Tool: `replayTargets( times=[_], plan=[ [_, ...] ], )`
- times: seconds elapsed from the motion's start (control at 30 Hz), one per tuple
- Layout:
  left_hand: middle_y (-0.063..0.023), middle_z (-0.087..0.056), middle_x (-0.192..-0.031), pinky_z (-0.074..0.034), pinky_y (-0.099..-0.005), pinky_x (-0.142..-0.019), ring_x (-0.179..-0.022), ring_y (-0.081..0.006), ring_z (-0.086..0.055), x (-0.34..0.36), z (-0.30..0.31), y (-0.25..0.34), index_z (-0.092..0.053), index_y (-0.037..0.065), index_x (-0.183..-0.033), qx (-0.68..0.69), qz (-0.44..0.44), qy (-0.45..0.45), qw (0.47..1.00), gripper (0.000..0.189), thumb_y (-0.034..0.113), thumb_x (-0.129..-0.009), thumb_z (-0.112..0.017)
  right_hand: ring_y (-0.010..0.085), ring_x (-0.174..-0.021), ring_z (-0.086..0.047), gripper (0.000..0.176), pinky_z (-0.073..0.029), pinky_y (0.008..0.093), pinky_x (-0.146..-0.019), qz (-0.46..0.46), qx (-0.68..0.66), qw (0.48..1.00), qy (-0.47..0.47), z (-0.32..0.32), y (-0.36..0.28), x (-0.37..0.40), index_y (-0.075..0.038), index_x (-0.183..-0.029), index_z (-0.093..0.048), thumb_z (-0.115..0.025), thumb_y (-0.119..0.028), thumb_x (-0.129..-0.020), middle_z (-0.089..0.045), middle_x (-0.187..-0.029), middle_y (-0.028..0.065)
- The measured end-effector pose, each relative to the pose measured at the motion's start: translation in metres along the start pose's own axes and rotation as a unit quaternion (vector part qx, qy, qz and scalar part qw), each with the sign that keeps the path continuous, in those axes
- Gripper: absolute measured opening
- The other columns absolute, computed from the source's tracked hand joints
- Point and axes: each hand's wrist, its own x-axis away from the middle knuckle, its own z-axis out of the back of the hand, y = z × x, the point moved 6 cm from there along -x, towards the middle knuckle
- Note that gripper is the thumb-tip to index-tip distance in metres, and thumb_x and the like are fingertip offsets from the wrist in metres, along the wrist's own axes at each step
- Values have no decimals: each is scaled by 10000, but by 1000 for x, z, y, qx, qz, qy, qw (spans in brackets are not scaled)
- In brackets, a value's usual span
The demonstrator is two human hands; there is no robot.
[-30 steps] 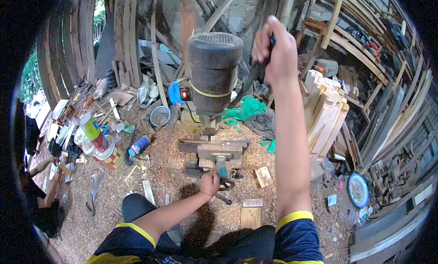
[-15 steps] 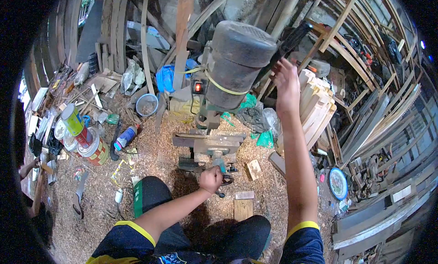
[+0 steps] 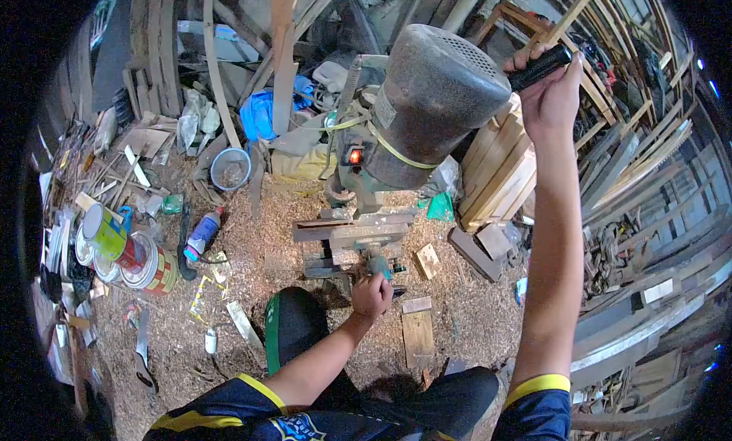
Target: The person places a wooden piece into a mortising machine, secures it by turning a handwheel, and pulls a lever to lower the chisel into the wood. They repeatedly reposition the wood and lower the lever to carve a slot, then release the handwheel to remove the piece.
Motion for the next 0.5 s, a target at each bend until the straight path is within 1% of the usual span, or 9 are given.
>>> replayTargets(
  times=[0.03,0.1,0.13,0.23,0.3,0.37,0.4,0.43,0.5],
  plan=[
    [-156,-627,-687,-539,-516,-619,-645,-386,-629,0,-1,-1,-565,89,-811,3,-1,-3,1000,145,192,-902,-610,286,-779,-531,624,-489,438,-798,0,4,1000,3,4,3,-4,-31,-997,-555,-242,-552,-1138,-569,-887,100],
    [-143,-604,-666,-530,-513,-610,-637,-381,-620,-1,2,1,-554,89,-802,12,-14,3,1000,141,180,-891,-615,247,-725,-466,653,-432,408,-695,63,19,997,-26,2,4,-9,-57,-946,-516,-196,-597,-1127,-509,-838,80],
    [-143,-604,-666,-530,-513,-610,-637,-381,-620,-2,5,2,-554,89,-802,14,-15,0,1000,141,180,-891,-615,226,-708,-446,645,-387,391,-642,76,32,997,5,2,6,-7,-70,-941,-498,-191,-606,-1125,-493,-831,71],
    [-141,-594,-665,-531,-511,-609,-640,-374,-623,-4,9,5,-550,87,-805,30,-23,-7,999,126,161,-883,-616,211,-673,-377,678,-353,344,-636,54,46,997,23,-2,8,-2,-75,-894,-471,-112,-604,-1119,-407,-706,63],
    [-144,-597,-675,-533,-515,-612,-645,-372,-625,-4,7,3,-547,88,-808,48,-26,-32,998,116,148,-882,-612,214,-687,-403,695,-396,345,-675,64,32,996,44,-3,10,2,-75,-948,-496,-130,-642,-1116,-437,-736,51],
    [-146,-598,-678,-534,-519,-609,-649,-374,-628,1,5,3,-554,88,-815,45,-17,-41,998,108,149,-882,-613,211,-760,-523,631,-490,375,-752,71,9,997,38,-1,11,14,-64,-1038,-538,-201,-588,-1141,-570,-866,67],
    [-148,-599,-681,-535,-523,-607,-654,-377,-632,-1,3,0,-561,87,-823,42,-11,-42,998,101,150,-882,-614,215,-838,-588,605,-517,366,-852,60,46,997,27,5,12,20,-60,-1110,-568,-220,-554,-1150,-662,-981,99],
    [-148,-599,-681,-535,-523,-607,-654,-377,-632,-3,-1,-2,-561,87,-823,42,-15,-43,998,101,150,-882,-614,232,-939,-639,608,-507,358,-931,23,101,994,43,14,16,28,-55,-1238,-589,-237,-544,-1152,-707,-1096,118],
    [-153,-599,-682,-536,-532,-601,-664,-383,-638,2,-4,-6,-576,86,-839,42,-12,-39,998,89,153,-878,-621,230,-1031,-658,609,-495,360,-988,-10,89,991,95,16,37,52,-49,-1317,-594,-272,-538,-1152,-715,-1109,115]
  ],
)
